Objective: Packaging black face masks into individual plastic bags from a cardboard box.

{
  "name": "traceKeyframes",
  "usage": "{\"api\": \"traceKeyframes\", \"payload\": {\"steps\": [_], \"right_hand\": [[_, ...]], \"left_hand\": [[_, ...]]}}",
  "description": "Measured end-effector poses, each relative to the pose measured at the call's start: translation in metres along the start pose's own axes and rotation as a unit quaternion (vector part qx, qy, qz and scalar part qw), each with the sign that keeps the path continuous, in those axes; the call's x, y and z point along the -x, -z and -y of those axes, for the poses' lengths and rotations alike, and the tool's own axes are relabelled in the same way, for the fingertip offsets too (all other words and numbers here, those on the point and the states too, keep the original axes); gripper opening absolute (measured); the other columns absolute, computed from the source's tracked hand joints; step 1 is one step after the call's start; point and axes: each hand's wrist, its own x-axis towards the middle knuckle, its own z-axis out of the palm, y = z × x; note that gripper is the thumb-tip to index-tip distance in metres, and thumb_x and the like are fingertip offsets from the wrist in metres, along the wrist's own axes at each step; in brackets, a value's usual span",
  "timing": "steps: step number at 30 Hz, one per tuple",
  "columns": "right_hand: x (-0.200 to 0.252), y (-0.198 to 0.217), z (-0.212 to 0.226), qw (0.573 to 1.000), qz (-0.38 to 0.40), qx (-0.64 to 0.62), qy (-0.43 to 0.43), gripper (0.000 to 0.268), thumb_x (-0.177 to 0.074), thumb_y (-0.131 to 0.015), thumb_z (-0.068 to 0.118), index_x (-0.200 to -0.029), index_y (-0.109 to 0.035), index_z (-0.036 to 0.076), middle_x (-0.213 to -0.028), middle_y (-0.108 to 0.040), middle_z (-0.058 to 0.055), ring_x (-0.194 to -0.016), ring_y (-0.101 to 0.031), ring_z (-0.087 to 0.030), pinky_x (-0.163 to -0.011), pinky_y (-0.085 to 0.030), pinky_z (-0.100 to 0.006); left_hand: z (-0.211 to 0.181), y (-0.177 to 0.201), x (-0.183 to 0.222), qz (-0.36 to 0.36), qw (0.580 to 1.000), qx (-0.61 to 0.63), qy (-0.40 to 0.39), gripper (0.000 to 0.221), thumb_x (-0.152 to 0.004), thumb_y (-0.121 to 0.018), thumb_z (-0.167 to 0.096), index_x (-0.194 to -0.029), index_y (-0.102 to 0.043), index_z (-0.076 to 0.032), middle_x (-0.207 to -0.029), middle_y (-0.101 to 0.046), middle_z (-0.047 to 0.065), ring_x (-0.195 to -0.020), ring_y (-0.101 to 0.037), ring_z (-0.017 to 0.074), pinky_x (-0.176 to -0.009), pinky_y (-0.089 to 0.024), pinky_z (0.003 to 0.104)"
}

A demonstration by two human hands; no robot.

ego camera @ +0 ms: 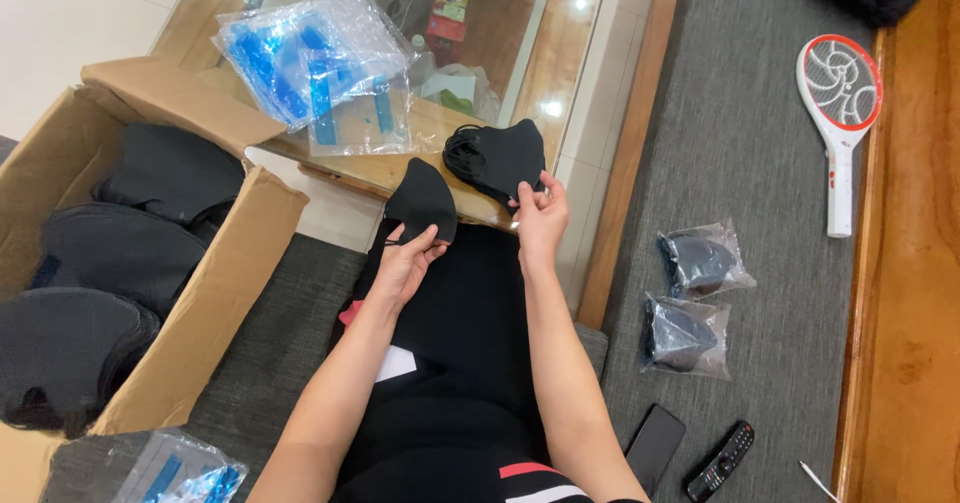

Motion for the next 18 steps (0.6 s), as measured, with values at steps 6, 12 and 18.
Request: {"api": "traceKeyframes", "payload": {"steps": [6, 12, 18], "right_hand": [[0.006, 0.002, 0.012, 0.998, 0.002, 0.058, 0.029, 0.043, -0.092, -0.070, 0.012, -0.132, -0.057, 0.007, -0.058, -0.061, -0.003, -0.054, -0.054, -0.010, -0.052, -0.040, -0.024], [0.015, 0.004, 0.026, 0.996, 0.004, 0.085, 0.037, 0.041, -0.091, -0.069, 0.011, -0.131, -0.062, 0.015, -0.059, -0.055, 0.001, -0.058, -0.051, -0.010, -0.057, -0.041, -0.024], [0.002, 0.004, 0.003, 0.993, -0.005, 0.109, 0.049, 0.035, -0.089, -0.072, 0.014, -0.124, -0.071, 0.019, -0.059, -0.056, -0.001, -0.058, -0.054, -0.011, -0.058, -0.042, -0.026]], "left_hand": [[0.018, 0.023, -0.024, 0.003, 1.000, -0.026, -0.002, 0.015, -0.089, -0.075, 0.004, -0.101, -0.071, -0.004, -0.086, -0.077, 0.014, -0.070, -0.076, 0.0289, -0.070, -0.068, 0.036], [0.022, 0.029, -0.027, 0.008, 1.000, -0.027, -0.003, 0.017, -0.088, -0.077, 0.003, -0.103, -0.072, -0.003, -0.088, -0.078, 0.014, -0.071, -0.076, 0.0300, -0.072, -0.067, 0.037], [0.025, 0.028, -0.029, 0.012, 0.999, -0.035, -0.006, 0.017, -0.086, -0.078, 0.003, -0.101, -0.072, -0.004, -0.087, -0.078, 0.014, -0.071, -0.076, 0.0293, -0.071, -0.067, 0.037]]}}
